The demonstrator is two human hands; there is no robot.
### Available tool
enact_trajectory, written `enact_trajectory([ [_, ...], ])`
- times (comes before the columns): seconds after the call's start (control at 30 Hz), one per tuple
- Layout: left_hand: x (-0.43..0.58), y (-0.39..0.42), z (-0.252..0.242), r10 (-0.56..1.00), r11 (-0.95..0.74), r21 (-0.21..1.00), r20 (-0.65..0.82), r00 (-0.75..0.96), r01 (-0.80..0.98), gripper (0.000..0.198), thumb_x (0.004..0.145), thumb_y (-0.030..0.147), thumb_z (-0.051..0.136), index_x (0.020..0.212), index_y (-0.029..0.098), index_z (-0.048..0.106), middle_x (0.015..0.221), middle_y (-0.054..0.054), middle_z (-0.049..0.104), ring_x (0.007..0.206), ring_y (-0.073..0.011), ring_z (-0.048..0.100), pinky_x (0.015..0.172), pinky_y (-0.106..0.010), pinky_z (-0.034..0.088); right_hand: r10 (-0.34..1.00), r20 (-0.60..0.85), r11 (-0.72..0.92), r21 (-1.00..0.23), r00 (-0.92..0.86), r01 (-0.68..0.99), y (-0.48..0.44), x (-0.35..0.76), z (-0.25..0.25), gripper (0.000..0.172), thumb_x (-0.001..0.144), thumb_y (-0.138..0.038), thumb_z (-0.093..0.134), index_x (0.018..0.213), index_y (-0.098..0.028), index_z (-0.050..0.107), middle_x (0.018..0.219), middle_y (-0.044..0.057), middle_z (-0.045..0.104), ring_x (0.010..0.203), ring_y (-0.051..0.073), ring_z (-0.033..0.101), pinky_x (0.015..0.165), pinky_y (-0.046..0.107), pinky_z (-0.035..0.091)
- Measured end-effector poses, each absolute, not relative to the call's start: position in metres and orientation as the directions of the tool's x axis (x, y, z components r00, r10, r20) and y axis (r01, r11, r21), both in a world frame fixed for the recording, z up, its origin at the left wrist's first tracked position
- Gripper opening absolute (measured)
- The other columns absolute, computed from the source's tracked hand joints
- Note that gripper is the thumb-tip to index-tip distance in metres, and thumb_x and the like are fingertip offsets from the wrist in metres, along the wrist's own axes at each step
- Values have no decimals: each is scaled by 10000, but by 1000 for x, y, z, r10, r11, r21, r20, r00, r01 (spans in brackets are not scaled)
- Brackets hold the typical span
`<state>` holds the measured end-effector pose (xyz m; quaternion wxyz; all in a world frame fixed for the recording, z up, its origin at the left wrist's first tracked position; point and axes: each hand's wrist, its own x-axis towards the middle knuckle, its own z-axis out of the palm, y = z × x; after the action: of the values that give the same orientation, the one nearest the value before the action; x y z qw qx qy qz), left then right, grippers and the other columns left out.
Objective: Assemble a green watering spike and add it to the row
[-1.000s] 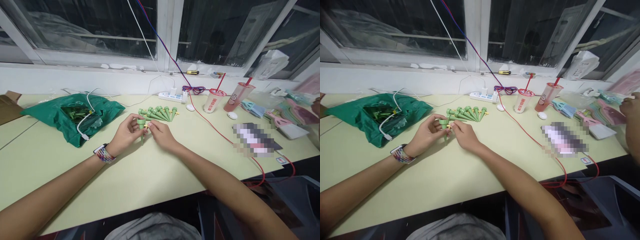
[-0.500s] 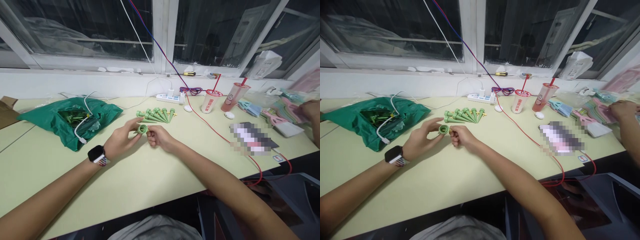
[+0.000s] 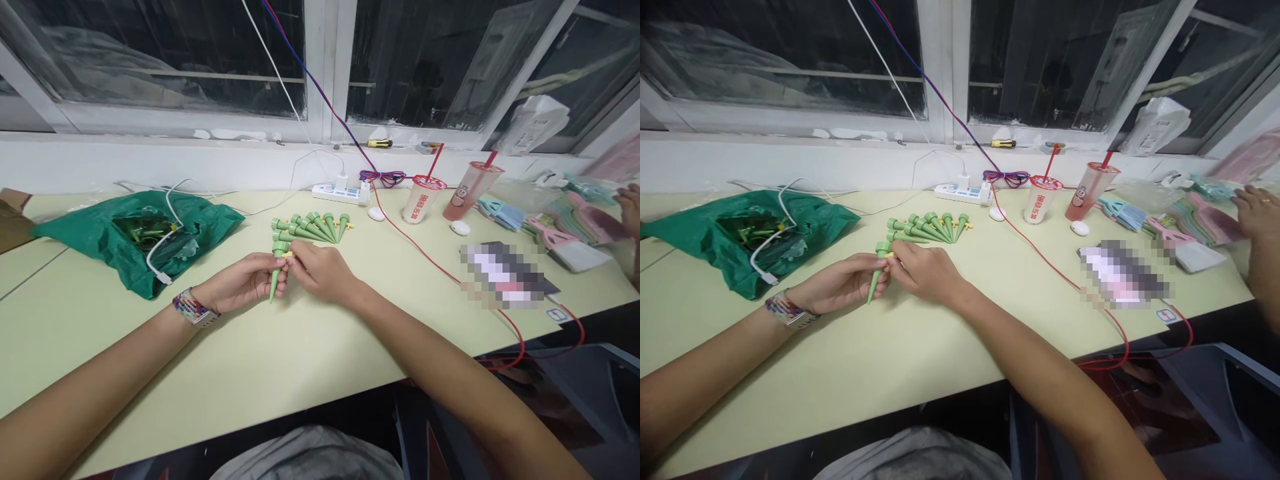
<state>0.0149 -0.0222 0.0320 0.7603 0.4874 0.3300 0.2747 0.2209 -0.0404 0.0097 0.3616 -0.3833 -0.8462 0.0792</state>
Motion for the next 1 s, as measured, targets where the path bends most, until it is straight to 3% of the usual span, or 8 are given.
enact_trajectory([
  [0.23,21,-29,34,807,187,980,-115,579,-66,261,821,356,843,768,114,762,706,-91,723,634,-148,673,605,-226,567,808,451,575,-742,-379,344,-41,217,10,262,1055,-366,393,831,-235,426,740,-26,598,669,150,511,654,271,348],
  [0.4,22,-30,38,855,-148,983,71,514,111,255,835,390,801,834,143,738,754,-74,741,677,-187,692,650,-280,567,900,269,275,-961,-344,-31,-39,206,7,274,1011,-345,433,763,-229,415,627,-52,466,560,113,397,561,237,330],
  [0.53,17,-33,38,840,-505,767,330,431,396,210,860,383,736,854,174,727,763,-50,735,687,-177,656,637,-254,506,860,71,-69,-965,-505,-253,-37,206,14,270,956,-319,468,738,-243,329,560,-103,227,459,81,154,448,220,155],
  [0.67,11,-37,39,725,-687,496,514,459,530,151,823,331,735,753,203,694,720,-30,678,670,-167,585,684,-267,470,785,2,-208,-941,-619,-266,-37,213,24,267,949,-307,456,736,-237,311,571,-106,198,458,72,105,437,204,135],
  [0.73,12,-37,39,730,-683,504,507,459,529,151,814,333,745,745,208,695,727,-33,682,684,-177,594,700,-272,476,780,-6,-216,-941,-626,-260,-36,214,24,272,957,-316,465,736,-235,329,570,-106,204,454,71,113,435,205,142],
  [0.8,15,-37,39,796,-604,635,442,414,482,172,831,377,749,814,207,731,781,-45,724,726,-196,645,710,-275,504,812,19,-175,-945,-584,-275,-35,213,21,293,964,-332,491,728,-234,348,563,-105,219,446,71,143,436,212,156],
  [0.9,21,-35,37,881,-391,862,249,402,324,283,876,459,734,890,177,761,804,-69,764,753,-217,712,711,-287,553,871,89,-49,-963,-483,-265,-32,210,10,330,982,-386,523,723,-227,394,570,-87,314,461,75,217,450,219,186],
  [1.0,25,-33,33,890,-173,968,75,449,182,334,867,483,765,855,150,768,817,-105,780,760,-228,745,727,-312,590,887,192,125,-975,-420,-182,-29,208,2,364,1011,-464,506,750,-215,458,645,-46,469,516,88,332,490,223,249],
])
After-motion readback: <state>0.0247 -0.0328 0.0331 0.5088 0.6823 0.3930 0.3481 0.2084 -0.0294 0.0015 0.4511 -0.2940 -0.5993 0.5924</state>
